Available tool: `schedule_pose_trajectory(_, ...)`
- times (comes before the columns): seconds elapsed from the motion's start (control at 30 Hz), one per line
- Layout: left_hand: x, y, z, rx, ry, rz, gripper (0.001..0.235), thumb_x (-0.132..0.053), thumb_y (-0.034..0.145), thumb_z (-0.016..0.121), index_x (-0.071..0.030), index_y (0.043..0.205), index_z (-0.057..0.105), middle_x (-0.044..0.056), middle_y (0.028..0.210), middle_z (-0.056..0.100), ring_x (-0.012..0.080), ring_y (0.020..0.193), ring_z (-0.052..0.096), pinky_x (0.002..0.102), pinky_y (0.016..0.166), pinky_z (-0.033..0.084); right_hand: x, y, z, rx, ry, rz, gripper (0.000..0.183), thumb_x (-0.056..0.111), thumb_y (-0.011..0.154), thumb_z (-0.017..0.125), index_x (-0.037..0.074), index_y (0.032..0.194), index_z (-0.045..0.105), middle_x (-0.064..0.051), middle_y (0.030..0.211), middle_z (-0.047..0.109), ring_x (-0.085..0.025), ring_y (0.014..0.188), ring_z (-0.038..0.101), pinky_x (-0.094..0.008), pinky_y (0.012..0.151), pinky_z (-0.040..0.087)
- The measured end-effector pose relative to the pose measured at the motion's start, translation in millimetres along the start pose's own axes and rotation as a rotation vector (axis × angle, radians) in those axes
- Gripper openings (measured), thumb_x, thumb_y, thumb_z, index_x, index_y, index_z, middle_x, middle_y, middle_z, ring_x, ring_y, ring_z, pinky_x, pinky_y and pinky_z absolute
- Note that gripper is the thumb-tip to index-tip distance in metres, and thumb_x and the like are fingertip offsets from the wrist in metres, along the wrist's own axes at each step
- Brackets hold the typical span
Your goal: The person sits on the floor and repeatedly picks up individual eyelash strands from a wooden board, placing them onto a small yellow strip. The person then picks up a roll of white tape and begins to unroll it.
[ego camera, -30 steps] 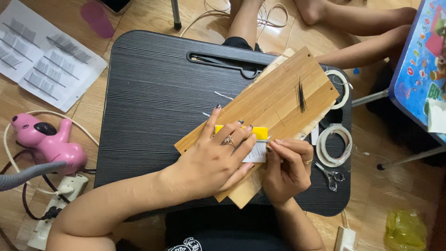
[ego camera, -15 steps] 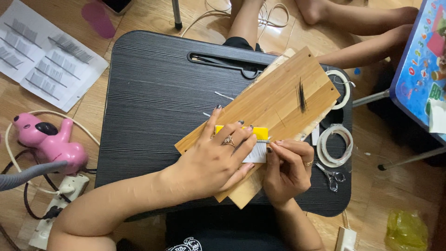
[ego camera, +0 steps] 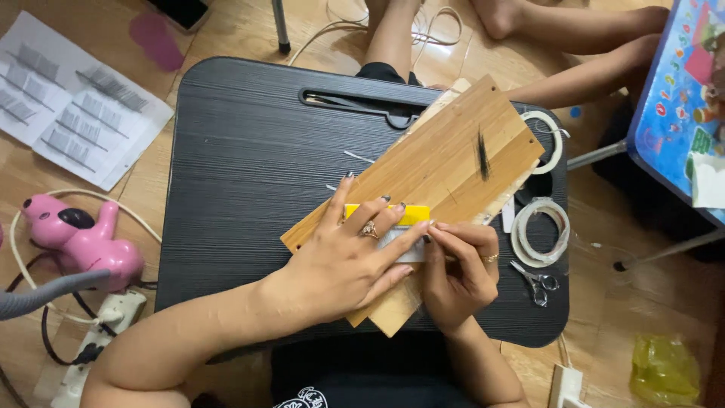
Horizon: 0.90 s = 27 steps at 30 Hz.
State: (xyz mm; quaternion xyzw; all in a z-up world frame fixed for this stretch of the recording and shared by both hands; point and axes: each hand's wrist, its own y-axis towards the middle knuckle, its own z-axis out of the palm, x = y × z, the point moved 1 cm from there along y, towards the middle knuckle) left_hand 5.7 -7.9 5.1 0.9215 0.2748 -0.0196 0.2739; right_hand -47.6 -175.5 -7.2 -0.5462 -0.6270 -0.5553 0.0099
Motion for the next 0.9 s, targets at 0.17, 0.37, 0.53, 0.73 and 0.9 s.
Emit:
schedule_pose_trajectory(0.17, 0.3, 1.6, -0.8, -0.005, 0.026, 0.025, 0.055, -0.052, 0.097, 0.065, -0.019, 0.140, 0.061, 0.010, 0.130, 0.059, 0.0276, 0.121, 0.054, 0.066, 0.114, 0.033, -7.3, 2.0, -13.2, 0.039, -0.033, -0.010, 0.011, 0.002, 0.099, 0.064, 0.000, 0.108, 0.071, -0.020, 0.104, 0.066, -0.027, 0.095, 0.067, -0.033, 0.089, 0.055)
schedule_pose_trajectory(0.37, 1.4, 4.2, -3.2, 0.061, 0.048, 0.006, 0.069, -0.055, 0.097, 0.057, -0.014, 0.153, 0.046, 0.006, 0.127, 0.057, 0.0248, 0.119, 0.054, 0.062, 0.117, 0.029, -39.1, 17.7, -44.3, 0.017, -0.144, -0.014, 0.009, -0.002, 0.100, 0.066, -0.003, 0.108, 0.070, -0.019, 0.109, 0.063, -0.029, 0.105, 0.062, -0.037, 0.098, 0.051)
schedule_pose_trajectory(0.53, 0.1, 3.9, -3.0, 0.070, 0.105, 0.013, 0.072, -0.056, 0.098, 0.055, -0.011, 0.153, 0.044, 0.006, 0.126, 0.058, 0.0242, 0.117, 0.055, 0.061, 0.116, 0.031, -56.5, 35.4, -61.0, 0.093, -0.223, -0.062, 0.015, -0.005, 0.098, 0.067, 0.000, 0.111, 0.072, -0.019, 0.119, 0.061, -0.031, 0.113, 0.061, -0.040, 0.100, 0.051)
schedule_pose_trajectory(0.73, 0.3, 3.5, -3.4, 0.062, 0.094, 0.019, 0.067, -0.054, 0.098, 0.055, -0.011, 0.150, 0.049, 0.007, 0.128, 0.060, 0.0257, 0.119, 0.055, 0.059, 0.118, 0.030, -58.3, 48.9, -64.0, 0.248, -0.175, -0.173, 0.020, -0.007, 0.098, 0.067, 0.000, 0.116, 0.071, -0.024, 0.127, 0.058, -0.034, 0.117, 0.059, -0.041, 0.099, 0.053)
schedule_pose_trajectory(0.9, 1.2, 4.4, -4.6, 0.084, 0.080, 0.037, 0.064, -0.053, 0.098, 0.054, -0.008, 0.145, 0.053, 0.009, 0.127, 0.060, 0.0281, 0.117, 0.054, 0.061, 0.118, 0.029, -61.5, 54.6, -65.9, 0.489, -0.398, -0.398, 0.033, 0.004, 0.107, 0.055, 0.022, 0.130, 0.069, -0.020, 0.148, 0.041, -0.041, 0.132, 0.046, -0.058, 0.115, 0.039)
